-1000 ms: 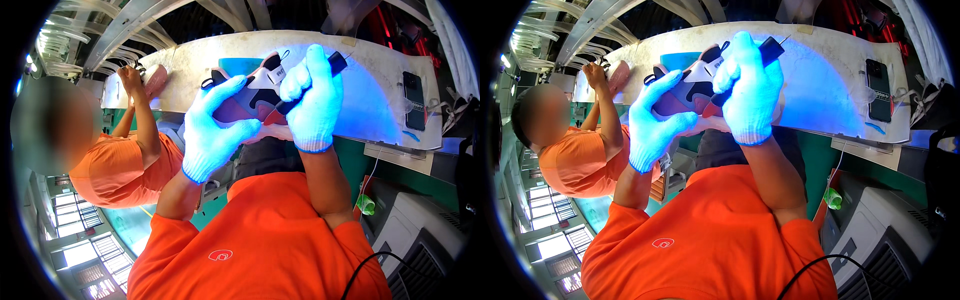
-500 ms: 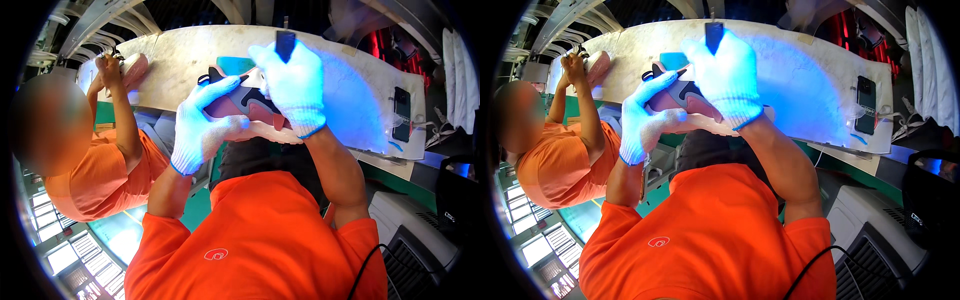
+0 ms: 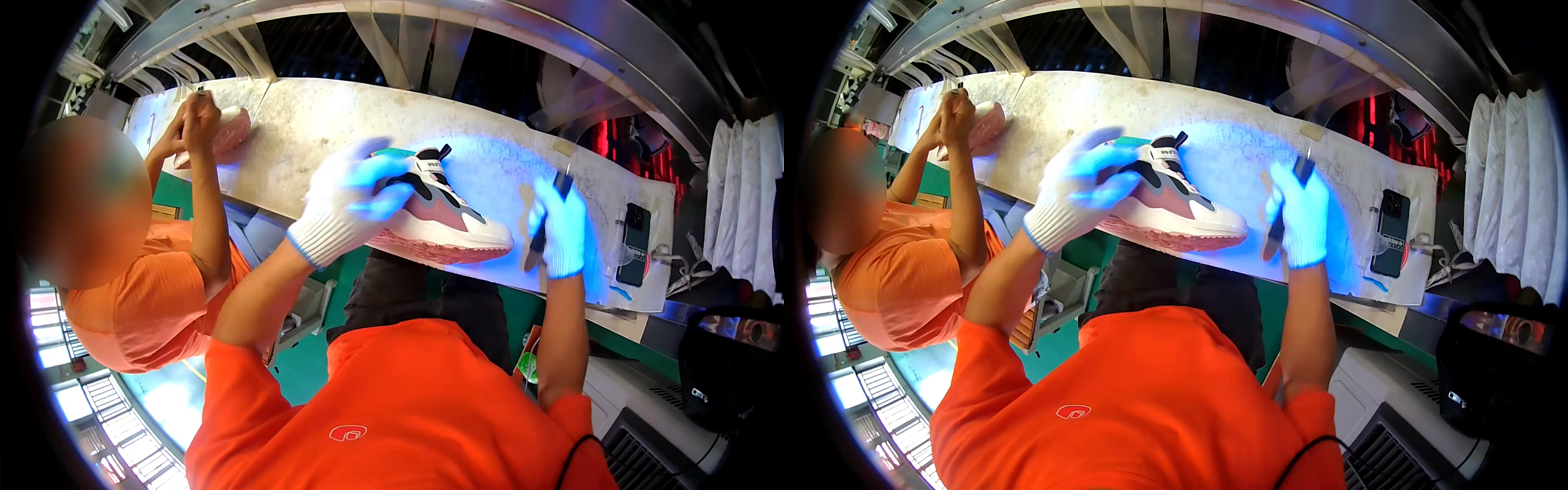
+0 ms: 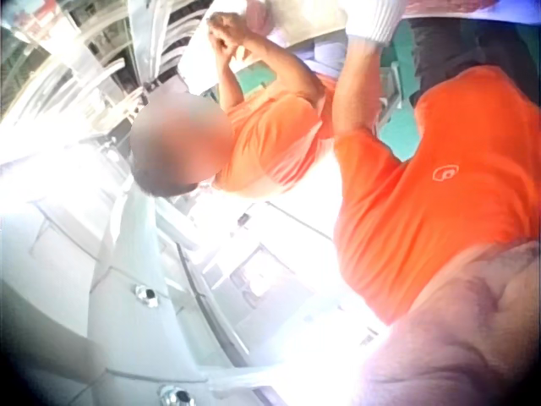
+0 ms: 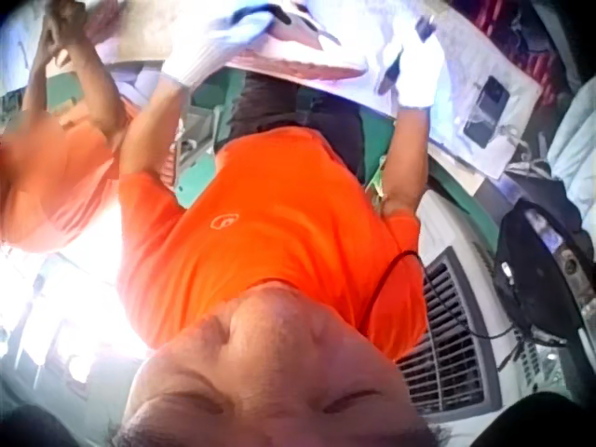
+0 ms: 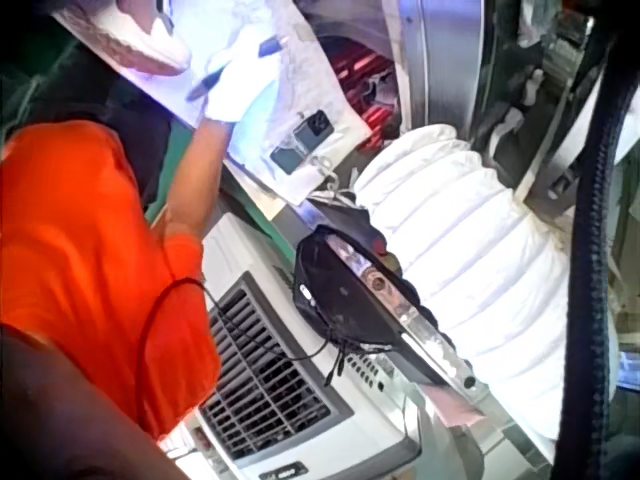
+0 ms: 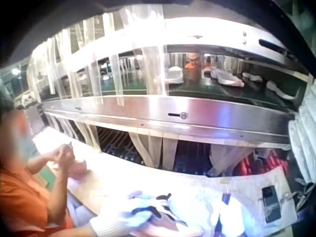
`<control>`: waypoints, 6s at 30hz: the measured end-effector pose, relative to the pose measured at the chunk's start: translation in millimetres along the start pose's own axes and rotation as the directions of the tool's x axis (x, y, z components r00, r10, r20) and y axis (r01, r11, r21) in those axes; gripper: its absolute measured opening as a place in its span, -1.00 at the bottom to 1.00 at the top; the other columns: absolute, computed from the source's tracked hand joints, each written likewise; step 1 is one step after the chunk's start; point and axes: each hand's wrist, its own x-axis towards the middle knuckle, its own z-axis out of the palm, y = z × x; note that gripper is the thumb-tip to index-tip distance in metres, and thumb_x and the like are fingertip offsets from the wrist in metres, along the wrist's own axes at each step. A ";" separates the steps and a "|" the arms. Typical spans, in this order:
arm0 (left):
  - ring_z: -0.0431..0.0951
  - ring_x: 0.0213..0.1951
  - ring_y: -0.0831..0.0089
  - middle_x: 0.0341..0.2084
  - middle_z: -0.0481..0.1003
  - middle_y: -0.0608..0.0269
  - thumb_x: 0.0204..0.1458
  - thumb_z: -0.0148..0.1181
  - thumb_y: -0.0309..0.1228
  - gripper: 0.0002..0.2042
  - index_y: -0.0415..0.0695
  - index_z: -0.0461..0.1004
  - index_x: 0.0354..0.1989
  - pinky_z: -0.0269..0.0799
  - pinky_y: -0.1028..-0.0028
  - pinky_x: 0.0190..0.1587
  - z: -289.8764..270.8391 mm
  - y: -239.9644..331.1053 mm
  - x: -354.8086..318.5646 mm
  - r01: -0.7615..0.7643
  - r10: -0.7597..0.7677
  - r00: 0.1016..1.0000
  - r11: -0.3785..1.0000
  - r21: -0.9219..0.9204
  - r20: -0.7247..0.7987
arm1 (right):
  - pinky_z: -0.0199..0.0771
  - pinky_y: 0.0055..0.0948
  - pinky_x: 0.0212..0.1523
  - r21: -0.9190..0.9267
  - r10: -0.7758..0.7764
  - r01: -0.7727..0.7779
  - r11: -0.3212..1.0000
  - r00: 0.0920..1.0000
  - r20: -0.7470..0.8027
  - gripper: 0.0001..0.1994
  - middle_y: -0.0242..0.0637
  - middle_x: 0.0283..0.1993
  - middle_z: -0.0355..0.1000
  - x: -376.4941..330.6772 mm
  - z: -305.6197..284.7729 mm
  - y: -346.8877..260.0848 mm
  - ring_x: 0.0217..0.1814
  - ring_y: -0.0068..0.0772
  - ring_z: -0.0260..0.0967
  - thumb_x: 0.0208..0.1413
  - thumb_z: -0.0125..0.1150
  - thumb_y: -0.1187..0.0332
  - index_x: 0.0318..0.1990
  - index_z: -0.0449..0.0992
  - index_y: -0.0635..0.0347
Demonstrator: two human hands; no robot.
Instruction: The person uses a small black tool to scrape and clean the sole and sides of a sneaker. They repeatedly rotate the shoe to access different areas, including the heel and toe, while working at a factory-style workstation.
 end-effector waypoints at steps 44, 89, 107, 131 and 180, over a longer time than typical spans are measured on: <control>0.59 0.22 -0.22 0.21 0.58 -0.15 -0.23 0.65 -0.39 -0.13 -0.14 0.46 0.41 0.54 0.04 0.30 25.3 -27.9 -52.2 -0.393 0.389 0.919 0.901 0.183 0.056 | 0.42 -0.43 -0.50 -0.199 -0.193 0.274 0.941 0.916 0.352 -0.73 -0.42 -0.37 0.56 -40.5 -10.1 -12.9 -0.52 -0.58 0.43 0.16 0.60 0.25 -0.20 0.67 0.24; 0.47 0.32 -0.29 0.44 0.25 -0.29 -0.33 0.71 -0.04 0.18 0.09 0.27 0.63 0.51 -0.08 0.31 60.4 86.4 -19.7 -0.247 0.231 0.967 0.956 0.157 0.110 | 0.33 -0.39 -0.51 0.648 -0.388 0.341 0.681 0.919 -0.075 -0.53 -0.37 -0.48 0.39 -30.1 27.0 -3.7 -0.55 -0.48 0.30 0.57 0.13 -0.05 -0.37 0.44 0.05; 0.35 0.42 -0.40 0.49 0.17 -0.38 -0.28 0.72 0.02 0.15 0.05 0.29 0.61 0.44 -0.19 0.35 74.7 83.5 -32.1 -0.218 0.219 0.976 0.950 0.224 0.022 | 0.36 -0.45 -0.59 0.420 -0.346 0.481 0.770 0.867 -0.358 -0.75 -0.30 -0.46 0.50 -32.8 44.1 -4.9 -0.59 -0.49 0.40 0.48 0.30 0.25 -0.22 0.54 0.24; 0.74 0.06 0.00 0.06 0.66 -0.05 -0.31 0.78 -0.14 0.07 -0.18 0.36 0.48 0.64 0.15 0.12 48.8 68.9 -47.0 -0.167 0.165 0.986 0.983 -0.076 -0.032 | 0.66 -0.08 0.30 -0.486 -0.531 0.608 0.627 0.791 0.305 0.33 0.09 0.40 0.52 -123.9 3.0 31.9 0.32 0.16 0.63 -0.07 0.82 0.19 0.74 -0.11 0.19; 0.76 -0.16 0.25 -0.16 0.68 0.14 -0.51 0.91 -0.05 0.15 -0.23 0.43 0.37 0.70 0.32 -0.06 69.4 75.1 -42.2 -0.188 0.169 0.974 0.975 -0.121 -0.150 | 0.58 -0.36 -0.12 0.446 0.054 0.082 0.891 0.957 -0.284 -0.80 -0.40 -0.25 0.57 -85.4 25.3 45.2 -0.20 -0.45 0.55 0.44 0.34 0.22 -0.16 0.63 0.15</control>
